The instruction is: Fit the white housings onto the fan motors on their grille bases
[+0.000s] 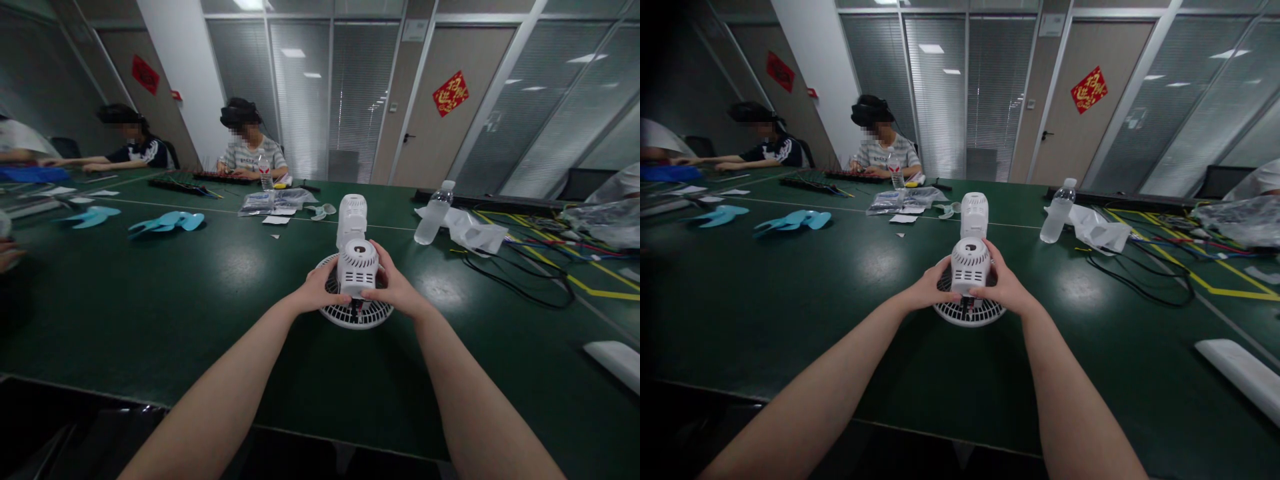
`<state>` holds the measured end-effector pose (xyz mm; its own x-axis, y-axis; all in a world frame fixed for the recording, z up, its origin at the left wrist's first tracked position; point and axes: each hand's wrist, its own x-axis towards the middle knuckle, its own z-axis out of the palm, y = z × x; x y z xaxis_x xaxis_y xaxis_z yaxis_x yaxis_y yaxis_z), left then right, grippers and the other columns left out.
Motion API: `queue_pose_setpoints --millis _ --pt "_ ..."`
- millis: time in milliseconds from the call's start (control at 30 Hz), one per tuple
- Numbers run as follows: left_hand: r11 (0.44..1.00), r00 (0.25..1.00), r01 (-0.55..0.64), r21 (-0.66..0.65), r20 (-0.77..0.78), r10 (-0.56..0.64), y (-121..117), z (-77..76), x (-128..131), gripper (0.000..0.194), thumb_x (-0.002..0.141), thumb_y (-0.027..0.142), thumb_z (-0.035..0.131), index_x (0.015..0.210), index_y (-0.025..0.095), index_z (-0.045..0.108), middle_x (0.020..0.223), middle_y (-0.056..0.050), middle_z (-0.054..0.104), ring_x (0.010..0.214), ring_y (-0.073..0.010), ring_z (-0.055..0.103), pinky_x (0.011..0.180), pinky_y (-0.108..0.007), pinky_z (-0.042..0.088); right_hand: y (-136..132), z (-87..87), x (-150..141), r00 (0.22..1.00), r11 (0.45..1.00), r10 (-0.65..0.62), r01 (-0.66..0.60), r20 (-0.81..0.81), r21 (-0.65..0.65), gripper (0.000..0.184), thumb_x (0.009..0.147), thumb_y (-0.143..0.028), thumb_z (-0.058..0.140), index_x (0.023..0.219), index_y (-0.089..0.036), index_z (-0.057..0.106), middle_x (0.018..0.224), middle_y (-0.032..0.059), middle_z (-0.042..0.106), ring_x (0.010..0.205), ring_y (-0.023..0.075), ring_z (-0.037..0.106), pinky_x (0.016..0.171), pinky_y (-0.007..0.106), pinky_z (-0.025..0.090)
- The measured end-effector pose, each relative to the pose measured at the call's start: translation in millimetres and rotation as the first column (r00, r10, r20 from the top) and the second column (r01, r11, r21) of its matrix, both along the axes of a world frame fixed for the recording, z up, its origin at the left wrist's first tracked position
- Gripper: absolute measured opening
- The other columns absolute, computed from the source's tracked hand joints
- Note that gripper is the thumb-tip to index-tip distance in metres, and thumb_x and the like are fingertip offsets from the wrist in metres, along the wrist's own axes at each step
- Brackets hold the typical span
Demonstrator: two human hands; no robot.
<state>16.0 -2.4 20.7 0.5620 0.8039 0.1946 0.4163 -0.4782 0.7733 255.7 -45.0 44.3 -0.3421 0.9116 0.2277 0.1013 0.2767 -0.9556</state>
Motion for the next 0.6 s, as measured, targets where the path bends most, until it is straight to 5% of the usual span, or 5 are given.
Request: queue_pose_setpoints --millis 367,600 --pt "1.0 1.0 -0.011 -0.002 -0.011 0.011 -2.6 0.2 2.4 0.106 0.067 0.058 0.077 0.154 0.025 0.028 0.156 -0.015 0.043 0.146 -0.042 0.036 0.121 -0.067 0.02 0.4 -2.5 -1.1 1.0 0.999 0.003 -0.004 0.029 0.034 0.116 0.069 -0.033 0.088 0.157 -0.04 0.013 0.162 0.0085 0.032 0.147 0.0369 0.037 0.119 0.062 0.032" --pt "1.0 1.0 0.007 -0.016 0.015 -0.006 -2.9 2.0 2.0 0.114 0.067 0.055 0.078 0.159 0.03 0.015 0.159 -0.013 0.038 0.148 -0.0437 0.031 0.12 -0.07 0.019 -0.5 0.7 -1.4 0.999 0.999 -0.007 0.005 0.042 0.039 0.114 0.067 -0.034 0.09 0.154 -0.039 0.016 0.16 0.0106 0.031 0.145 0.0377 0.039 0.117 0.062 0.035"
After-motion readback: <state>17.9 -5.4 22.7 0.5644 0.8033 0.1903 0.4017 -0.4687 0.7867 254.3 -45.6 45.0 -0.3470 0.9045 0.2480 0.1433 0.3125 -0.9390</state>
